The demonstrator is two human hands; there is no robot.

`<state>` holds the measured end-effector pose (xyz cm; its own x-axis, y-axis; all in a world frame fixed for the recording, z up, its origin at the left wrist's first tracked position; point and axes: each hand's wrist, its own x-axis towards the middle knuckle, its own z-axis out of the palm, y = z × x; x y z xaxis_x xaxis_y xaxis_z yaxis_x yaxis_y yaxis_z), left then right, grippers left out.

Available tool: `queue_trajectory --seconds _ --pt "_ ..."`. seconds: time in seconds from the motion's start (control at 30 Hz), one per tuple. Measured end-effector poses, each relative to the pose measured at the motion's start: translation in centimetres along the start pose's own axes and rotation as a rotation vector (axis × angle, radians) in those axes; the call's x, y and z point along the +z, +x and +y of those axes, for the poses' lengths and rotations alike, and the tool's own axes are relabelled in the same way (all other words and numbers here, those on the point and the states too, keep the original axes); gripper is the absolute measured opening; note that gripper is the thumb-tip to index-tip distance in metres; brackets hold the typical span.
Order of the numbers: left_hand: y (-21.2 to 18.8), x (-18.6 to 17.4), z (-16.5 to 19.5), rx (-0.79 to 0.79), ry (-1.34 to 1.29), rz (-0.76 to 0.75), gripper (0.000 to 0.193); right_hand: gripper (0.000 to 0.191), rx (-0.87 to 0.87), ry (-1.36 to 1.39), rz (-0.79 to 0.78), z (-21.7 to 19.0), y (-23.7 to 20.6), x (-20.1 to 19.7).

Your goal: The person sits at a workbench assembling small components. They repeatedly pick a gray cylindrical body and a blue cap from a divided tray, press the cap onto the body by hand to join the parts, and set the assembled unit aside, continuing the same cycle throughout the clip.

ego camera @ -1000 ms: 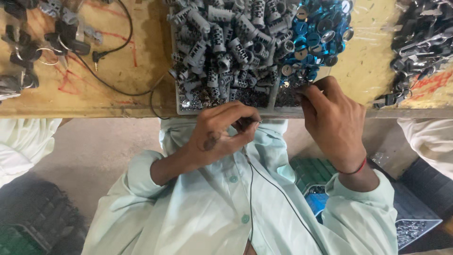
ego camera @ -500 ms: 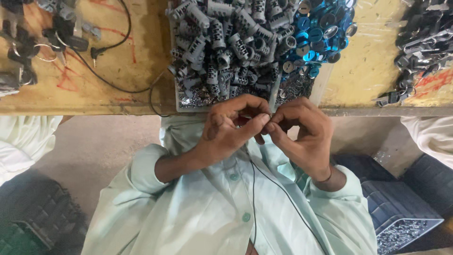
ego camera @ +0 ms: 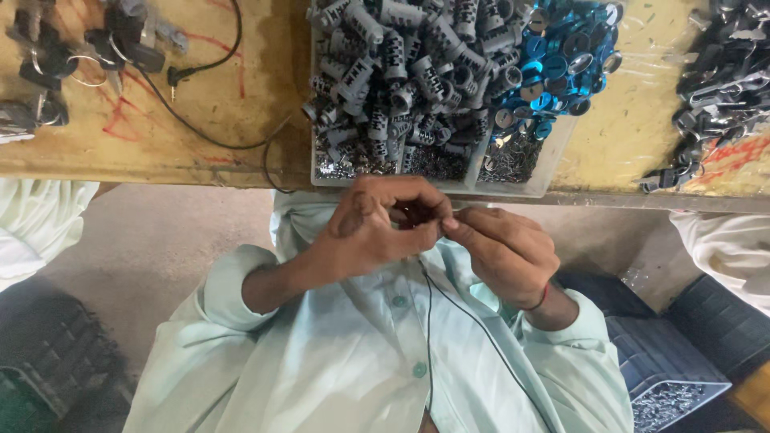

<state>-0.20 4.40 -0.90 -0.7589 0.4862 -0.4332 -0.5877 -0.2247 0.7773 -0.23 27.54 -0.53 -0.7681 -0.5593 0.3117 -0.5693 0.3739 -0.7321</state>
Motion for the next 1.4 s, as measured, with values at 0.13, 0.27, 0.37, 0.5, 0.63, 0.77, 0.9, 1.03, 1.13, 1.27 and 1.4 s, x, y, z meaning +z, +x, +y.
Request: queue_trajectory --seconds 0.13,0.27,0.37,0.5,0.63,0.77,0.9,1.03,1.13,1.27,1.4 --pt "-0.3 0.0 -0.8 0.170 0.094 0.001 0.017 0.029 0.310 0.378 -0.070 0.3 -0.3 -1.0" --pt "-0.6 0.1 -1.3 -0.074 -0.241 -0.006 0.020 0.032 0.537 0.285 -0.035 -0.1 2.4 -1.2" --pt "-0.7 0.1 -1.5 -0.072 -0.251 -0.009 0.021 0.032 0.390 -0.484 -0.193 -0.3 5.3 0.0" --pt "-0.1 0.5 -1.9 0.037 -0.220 0.034 0.022 0.031 0.495 -0.030 -0.070 -0.4 6.6 -0.2" --pt "0.5 0.6 -2.4 0.100 -0.436 -0.023 0.020 0.039 0.667 0.655 0.071 -0.8 3.9 -1.3" --pt "1.0 0.7 -2.6 0.116 -0.533 -0.084 0.020 0.035 0.201 -0.065 -0.009 -0.2 1.2 -1.5" --pt "1.0 0.6 -2.4 0.124 -0.580 -0.042 0.017 0.036 0.323 0.143 0.028 0.7 0.9 -1.4" --pt "0.9 0.6 -2.1 0.175 -0.463 0.004 0.013 0.035 0.249 0.030 -0.001 0.6 1.4 -1.3" --pt "0.7 0.6 -2.0 0.114 -0.394 0.057 0.012 0.031 0.224 -0.108 -0.075 0.2 1.6 -1.2" --pt "0.5 1.1 -1.8 0.044 -0.351 0.134 0.013 0.029 0.347 0.019 -0.045 0.1 1.7 -0.9" --pt "0.7 1.5 -1.6 0.010 -0.308 0.165 0.016 0.027 0.263 -0.009 0.026 0.1 1.8 -0.4"
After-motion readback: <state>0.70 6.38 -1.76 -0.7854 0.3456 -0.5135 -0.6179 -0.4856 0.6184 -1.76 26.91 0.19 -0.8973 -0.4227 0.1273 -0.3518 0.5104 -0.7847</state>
